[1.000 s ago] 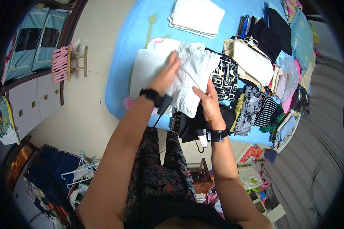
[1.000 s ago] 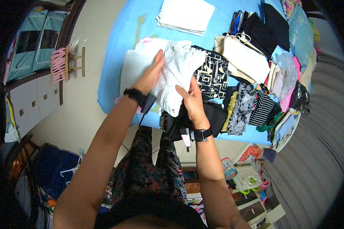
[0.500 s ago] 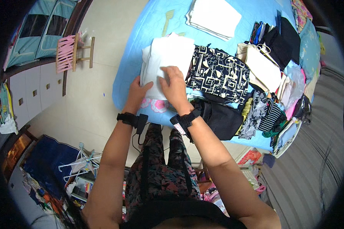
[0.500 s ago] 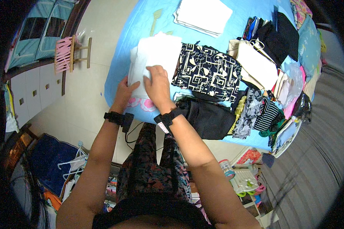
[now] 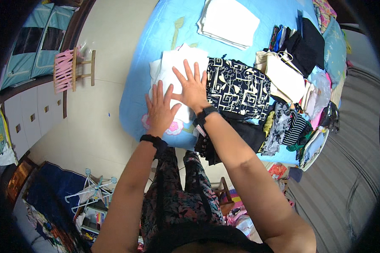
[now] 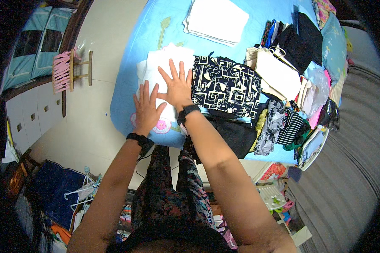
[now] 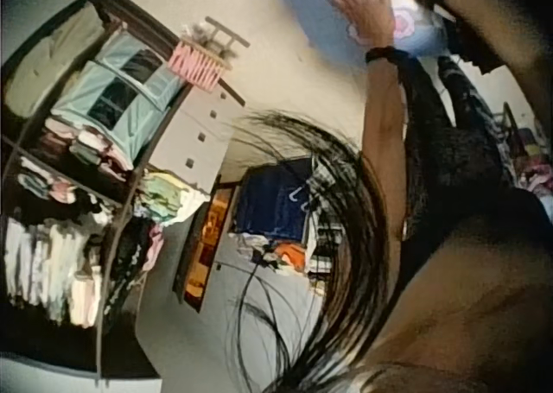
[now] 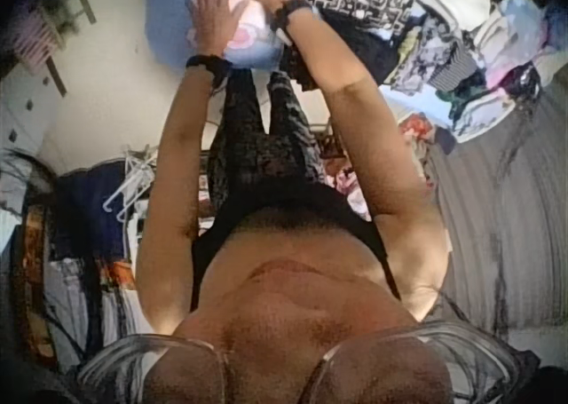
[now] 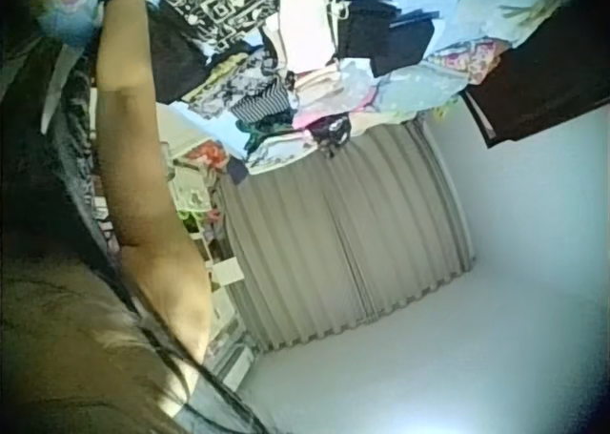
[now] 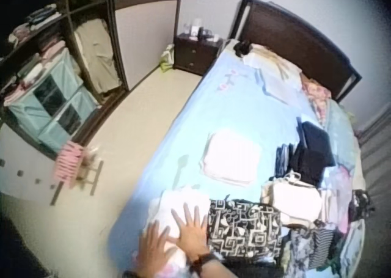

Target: Fold laundry on a bed and place folded stacks into a wardrobe.

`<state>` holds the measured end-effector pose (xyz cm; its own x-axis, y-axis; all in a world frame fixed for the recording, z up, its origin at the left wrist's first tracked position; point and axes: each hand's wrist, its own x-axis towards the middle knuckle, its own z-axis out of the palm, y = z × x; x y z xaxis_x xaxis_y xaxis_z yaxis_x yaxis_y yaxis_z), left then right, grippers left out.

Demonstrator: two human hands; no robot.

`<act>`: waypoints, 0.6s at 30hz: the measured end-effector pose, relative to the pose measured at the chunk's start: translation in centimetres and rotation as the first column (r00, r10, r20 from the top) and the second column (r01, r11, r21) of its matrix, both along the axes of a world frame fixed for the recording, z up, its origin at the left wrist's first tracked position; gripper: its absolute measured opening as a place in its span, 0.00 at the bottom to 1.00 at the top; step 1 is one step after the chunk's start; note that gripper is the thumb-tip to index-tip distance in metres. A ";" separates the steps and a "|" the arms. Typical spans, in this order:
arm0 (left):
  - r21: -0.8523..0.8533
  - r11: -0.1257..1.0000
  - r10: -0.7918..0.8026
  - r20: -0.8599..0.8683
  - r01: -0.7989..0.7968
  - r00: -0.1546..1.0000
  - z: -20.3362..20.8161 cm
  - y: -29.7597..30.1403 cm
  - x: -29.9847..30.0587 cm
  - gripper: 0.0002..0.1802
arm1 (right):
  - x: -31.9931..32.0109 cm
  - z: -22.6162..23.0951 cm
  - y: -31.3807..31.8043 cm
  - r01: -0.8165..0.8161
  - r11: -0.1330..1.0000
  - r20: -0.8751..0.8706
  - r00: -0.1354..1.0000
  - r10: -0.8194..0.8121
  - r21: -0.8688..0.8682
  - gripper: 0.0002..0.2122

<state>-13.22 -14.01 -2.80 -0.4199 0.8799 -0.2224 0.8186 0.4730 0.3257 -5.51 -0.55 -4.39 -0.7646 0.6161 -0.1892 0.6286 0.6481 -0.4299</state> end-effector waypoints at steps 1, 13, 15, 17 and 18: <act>-0.007 1.000 -0.002 0.002 0.002 1.000 -0.4 -0.2 -0.6 0.39 | -0.3 -0.6 0.5 -0.013 1.000 0.016 1.000 0.013 -0.011 0.44; -0.095 0.991 -0.085 0.065 0.091 0.994 -4.4 2.5 -2.5 0.59 | -2.5 -4.9 3.4 0.080 0.996 0.106 0.992 -0.075 -0.041 0.54; -0.101 0.990 -0.089 0.059 0.094 0.994 -3.8 2.3 -2.1 0.59 | -2.1 -4.3 3.0 0.080 0.996 0.122 0.990 -0.075 -0.040 0.54; -0.093 0.992 -0.070 0.114 0.081 0.991 -2.9 1.4 -1.7 0.59 | -1.9 -2.6 2.0 0.091 0.993 0.128 0.988 -0.081 -0.073 0.53; -0.092 0.992 -0.076 0.116 0.087 0.990 -2.4 0.8 -1.5 0.59 | -1.5 -1.7 1.1 0.155 0.981 0.055 0.987 -0.149 -0.118 0.52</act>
